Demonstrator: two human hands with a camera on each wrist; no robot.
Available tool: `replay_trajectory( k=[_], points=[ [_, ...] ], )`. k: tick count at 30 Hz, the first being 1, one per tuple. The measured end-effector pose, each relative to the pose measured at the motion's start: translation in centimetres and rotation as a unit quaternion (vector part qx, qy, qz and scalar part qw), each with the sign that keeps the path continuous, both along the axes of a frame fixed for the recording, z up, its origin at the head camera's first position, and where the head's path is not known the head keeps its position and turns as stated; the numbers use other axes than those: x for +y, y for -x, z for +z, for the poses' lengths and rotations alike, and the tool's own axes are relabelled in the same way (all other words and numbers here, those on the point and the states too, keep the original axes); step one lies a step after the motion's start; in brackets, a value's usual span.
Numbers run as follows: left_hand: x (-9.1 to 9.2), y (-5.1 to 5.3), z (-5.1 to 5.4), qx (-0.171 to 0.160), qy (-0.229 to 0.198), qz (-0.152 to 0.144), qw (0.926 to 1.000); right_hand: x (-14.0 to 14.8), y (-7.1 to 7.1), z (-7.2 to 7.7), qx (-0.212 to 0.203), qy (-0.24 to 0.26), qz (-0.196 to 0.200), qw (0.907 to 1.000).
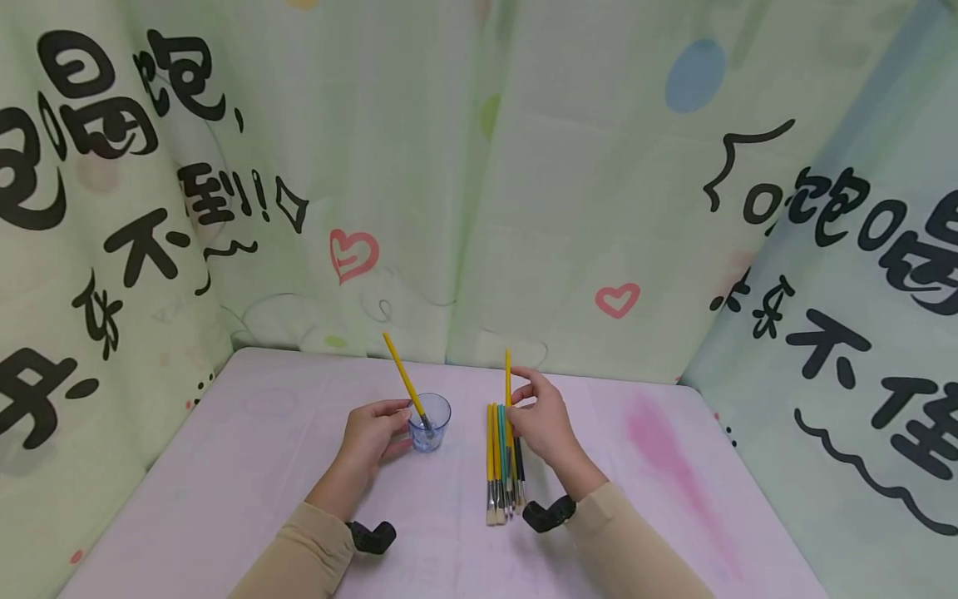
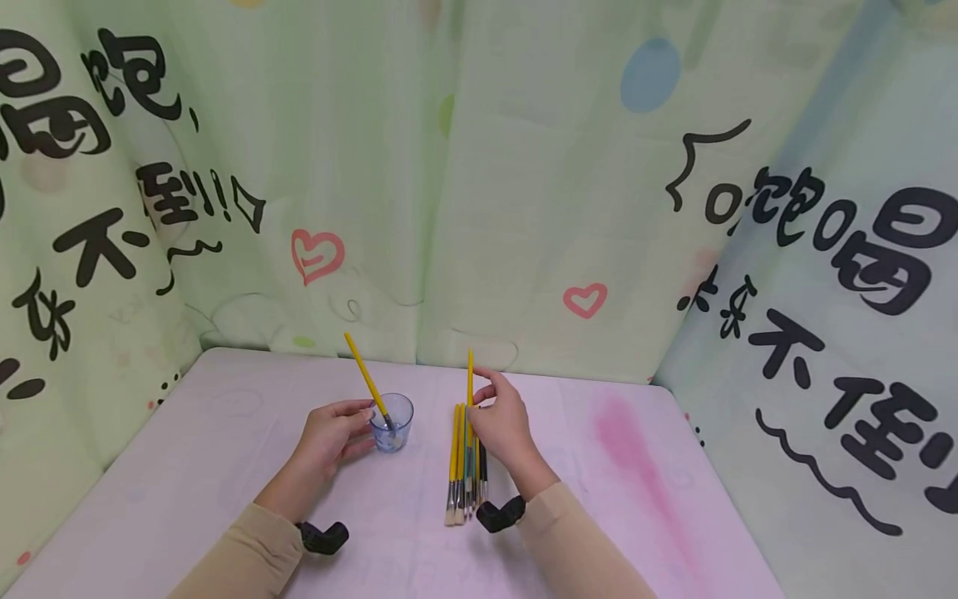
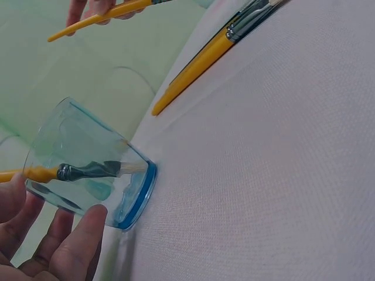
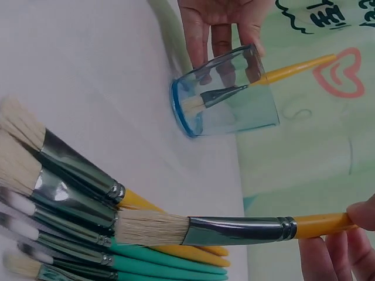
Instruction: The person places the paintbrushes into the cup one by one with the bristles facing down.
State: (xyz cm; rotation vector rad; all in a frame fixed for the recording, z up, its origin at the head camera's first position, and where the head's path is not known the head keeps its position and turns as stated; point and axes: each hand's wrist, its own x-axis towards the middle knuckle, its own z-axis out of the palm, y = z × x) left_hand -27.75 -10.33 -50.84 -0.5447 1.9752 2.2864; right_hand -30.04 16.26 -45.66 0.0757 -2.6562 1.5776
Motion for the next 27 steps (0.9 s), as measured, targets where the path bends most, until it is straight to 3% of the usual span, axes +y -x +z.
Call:
replay_trajectory(
  k=[14,27],
  points=[
    [0.0,-0.2,0.1,-0.001,-0.001,-0.003,1.0000,-1.3,0.1,1.8,0.033,0.053,0.030,0.9976],
    [0.0,-0.1,0.1,-0.003,-0.003,-0.002,1.0000,-3.3,0.0,2.8,0.073,0.127,0.046,0.9882]
  ],
)
